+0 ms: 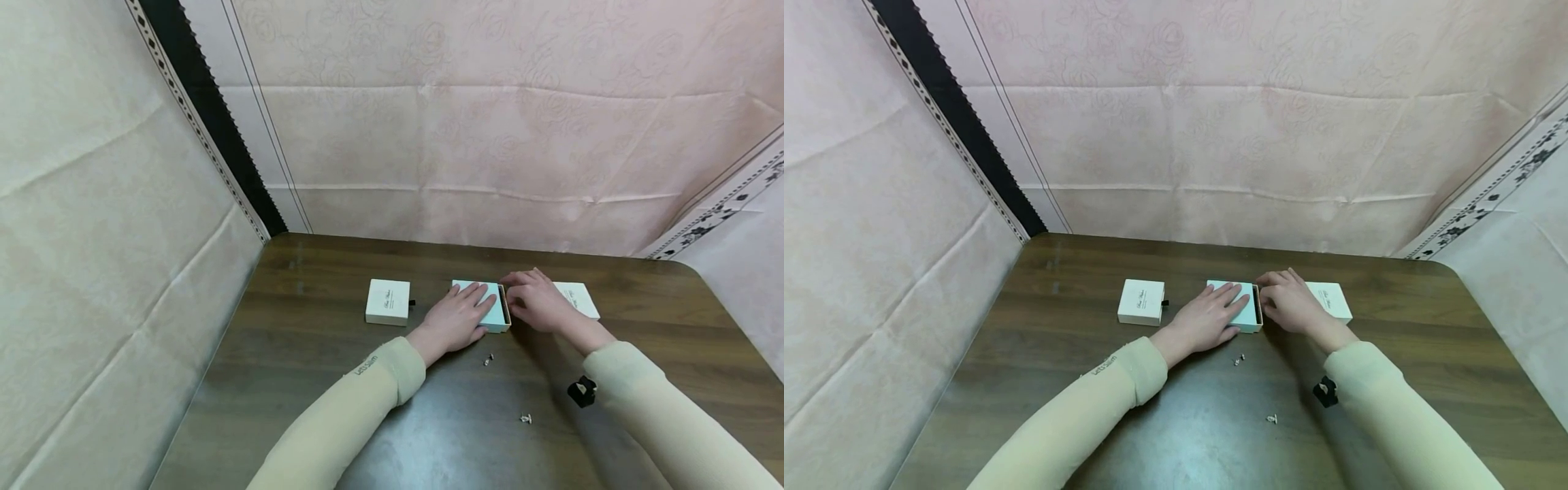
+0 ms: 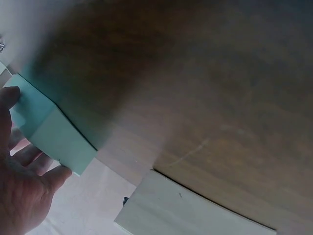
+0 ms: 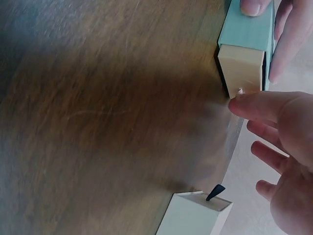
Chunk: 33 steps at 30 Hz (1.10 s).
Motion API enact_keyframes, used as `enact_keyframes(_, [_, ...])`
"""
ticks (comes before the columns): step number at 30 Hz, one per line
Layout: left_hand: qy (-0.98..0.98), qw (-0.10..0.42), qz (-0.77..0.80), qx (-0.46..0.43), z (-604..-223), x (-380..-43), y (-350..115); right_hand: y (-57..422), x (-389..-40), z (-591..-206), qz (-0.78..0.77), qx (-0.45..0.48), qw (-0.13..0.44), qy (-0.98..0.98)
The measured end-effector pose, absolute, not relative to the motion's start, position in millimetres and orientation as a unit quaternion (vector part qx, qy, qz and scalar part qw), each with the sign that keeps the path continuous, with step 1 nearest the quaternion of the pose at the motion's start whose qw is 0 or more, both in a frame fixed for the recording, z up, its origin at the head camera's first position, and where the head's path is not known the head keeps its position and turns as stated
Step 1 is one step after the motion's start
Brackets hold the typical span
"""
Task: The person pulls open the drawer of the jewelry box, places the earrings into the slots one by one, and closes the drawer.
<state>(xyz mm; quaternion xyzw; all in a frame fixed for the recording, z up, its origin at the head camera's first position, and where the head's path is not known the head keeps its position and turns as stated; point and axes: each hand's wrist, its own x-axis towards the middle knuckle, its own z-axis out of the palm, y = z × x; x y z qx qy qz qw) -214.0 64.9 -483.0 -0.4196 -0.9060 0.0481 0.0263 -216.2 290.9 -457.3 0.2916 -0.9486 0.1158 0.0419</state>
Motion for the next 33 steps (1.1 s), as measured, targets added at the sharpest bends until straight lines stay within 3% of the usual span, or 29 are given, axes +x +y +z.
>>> enact_keyframes(10, [-0.906,0.028,0.057,-0.419,-481,-212,65,303,-211,-458,0.069,0.28,0.061,-0.956])
enact_keyframes(33, [-0.904,0.033,0.072,-0.421,-482,-214,66,311,-209,-452,0.055,0.254,0.035,-0.965])
